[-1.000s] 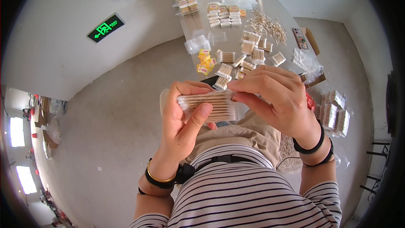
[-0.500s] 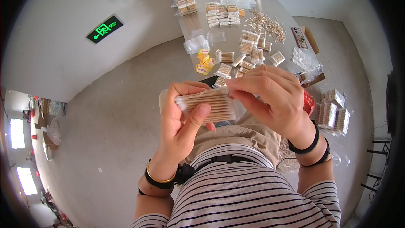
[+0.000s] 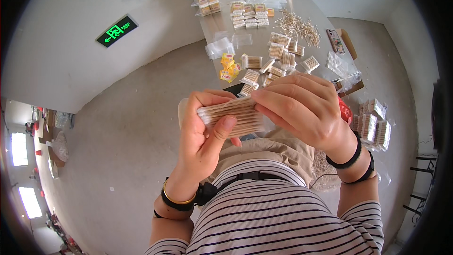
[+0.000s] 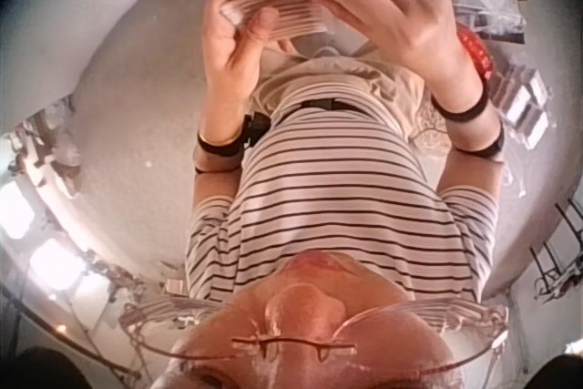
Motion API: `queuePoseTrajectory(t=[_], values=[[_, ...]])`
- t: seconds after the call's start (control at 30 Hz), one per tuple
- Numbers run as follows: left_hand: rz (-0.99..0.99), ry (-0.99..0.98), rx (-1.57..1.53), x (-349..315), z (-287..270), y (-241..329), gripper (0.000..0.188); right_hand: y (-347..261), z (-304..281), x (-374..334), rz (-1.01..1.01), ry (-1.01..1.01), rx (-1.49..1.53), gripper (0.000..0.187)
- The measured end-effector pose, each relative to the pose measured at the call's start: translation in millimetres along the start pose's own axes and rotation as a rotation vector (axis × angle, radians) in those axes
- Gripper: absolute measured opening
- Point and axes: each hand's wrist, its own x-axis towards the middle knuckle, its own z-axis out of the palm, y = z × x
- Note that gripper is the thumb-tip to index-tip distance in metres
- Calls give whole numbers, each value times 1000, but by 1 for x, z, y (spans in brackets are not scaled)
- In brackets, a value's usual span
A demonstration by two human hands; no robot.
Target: The person repeatedly packs cotton swabs into small clear plastic bags, inserts a yellow label, and seals each package by hand. Finished packs are placed on the table among other completed units.
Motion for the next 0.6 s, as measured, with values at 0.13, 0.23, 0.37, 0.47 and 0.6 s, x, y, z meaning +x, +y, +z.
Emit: queuePoseTrajectory(t=[0.13, 0.23, 0.37, 0.47, 0.6], values=[[-4, 10, -7, 0, 3, 2, 24, 1, 2, 1, -10, 61, -14, 28], [22, 1, 26, 1, 3, 1, 24, -1, 0, 1, 71, 43, 46, 30], [47, 26, 34, 1, 3, 1, 25, 1, 1, -3, 202, 49, 193, 34], [72, 38, 25, 3, 3, -2, 28, -10, 0, -10, 451, 28, 380, 40], [68, 69, -17, 3, 5, -2, 27, -14, 1, -12, 597, -2, 555, 47]])
